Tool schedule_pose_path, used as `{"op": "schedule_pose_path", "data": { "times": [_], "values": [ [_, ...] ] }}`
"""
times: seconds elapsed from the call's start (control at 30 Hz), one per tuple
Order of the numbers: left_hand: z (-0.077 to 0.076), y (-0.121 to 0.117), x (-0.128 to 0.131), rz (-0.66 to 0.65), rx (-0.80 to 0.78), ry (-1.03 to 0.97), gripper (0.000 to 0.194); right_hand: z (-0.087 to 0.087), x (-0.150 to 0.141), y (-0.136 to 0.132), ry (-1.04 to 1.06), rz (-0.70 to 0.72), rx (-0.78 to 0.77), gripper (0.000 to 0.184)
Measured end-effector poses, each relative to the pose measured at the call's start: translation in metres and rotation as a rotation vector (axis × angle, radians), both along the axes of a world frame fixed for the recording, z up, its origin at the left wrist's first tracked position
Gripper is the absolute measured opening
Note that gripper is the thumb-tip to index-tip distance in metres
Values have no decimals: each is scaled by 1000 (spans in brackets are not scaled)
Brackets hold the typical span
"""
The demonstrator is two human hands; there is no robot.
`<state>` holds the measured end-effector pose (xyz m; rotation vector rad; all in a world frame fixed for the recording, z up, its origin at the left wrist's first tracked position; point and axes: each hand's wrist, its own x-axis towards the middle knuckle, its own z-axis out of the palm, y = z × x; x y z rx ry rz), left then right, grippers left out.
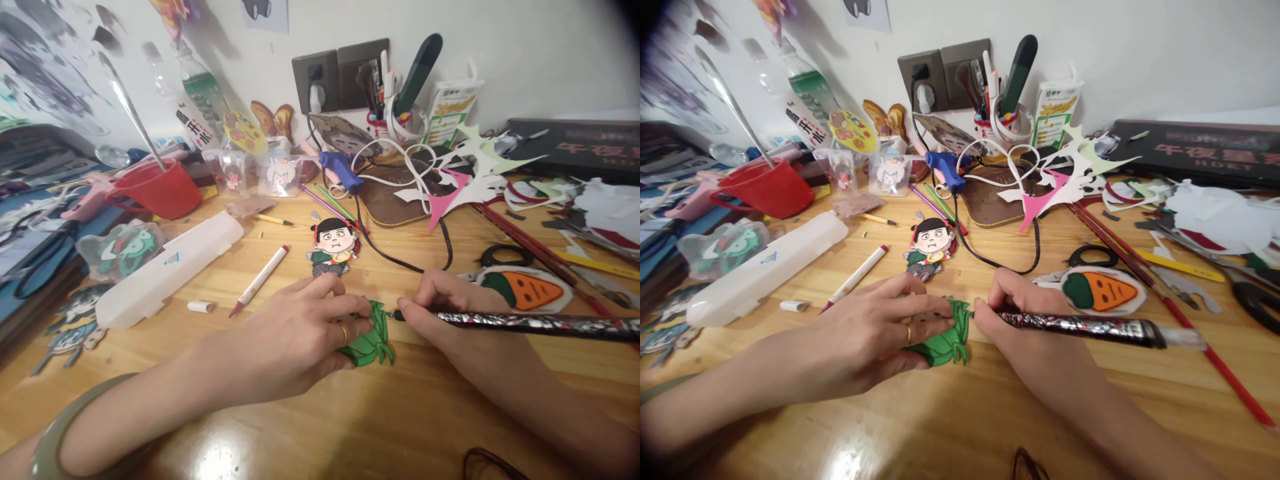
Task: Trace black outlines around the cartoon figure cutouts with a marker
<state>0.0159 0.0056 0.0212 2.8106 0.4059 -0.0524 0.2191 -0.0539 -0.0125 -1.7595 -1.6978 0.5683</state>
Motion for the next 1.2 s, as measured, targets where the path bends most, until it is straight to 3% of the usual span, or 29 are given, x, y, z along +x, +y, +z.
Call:
{"op": "schedule_pose_path", "data": {
  "times": [0.67, 1.2],
  "values": [
    [-1, 1, 0, 3, 17, -62, 23, -1, 0, 0, 27, -31, 42, 24],
    [1, 0, 1, 6, -3, -33, 24, 2, -1, -1, 6, 24, -16, 24]
  ]
}}
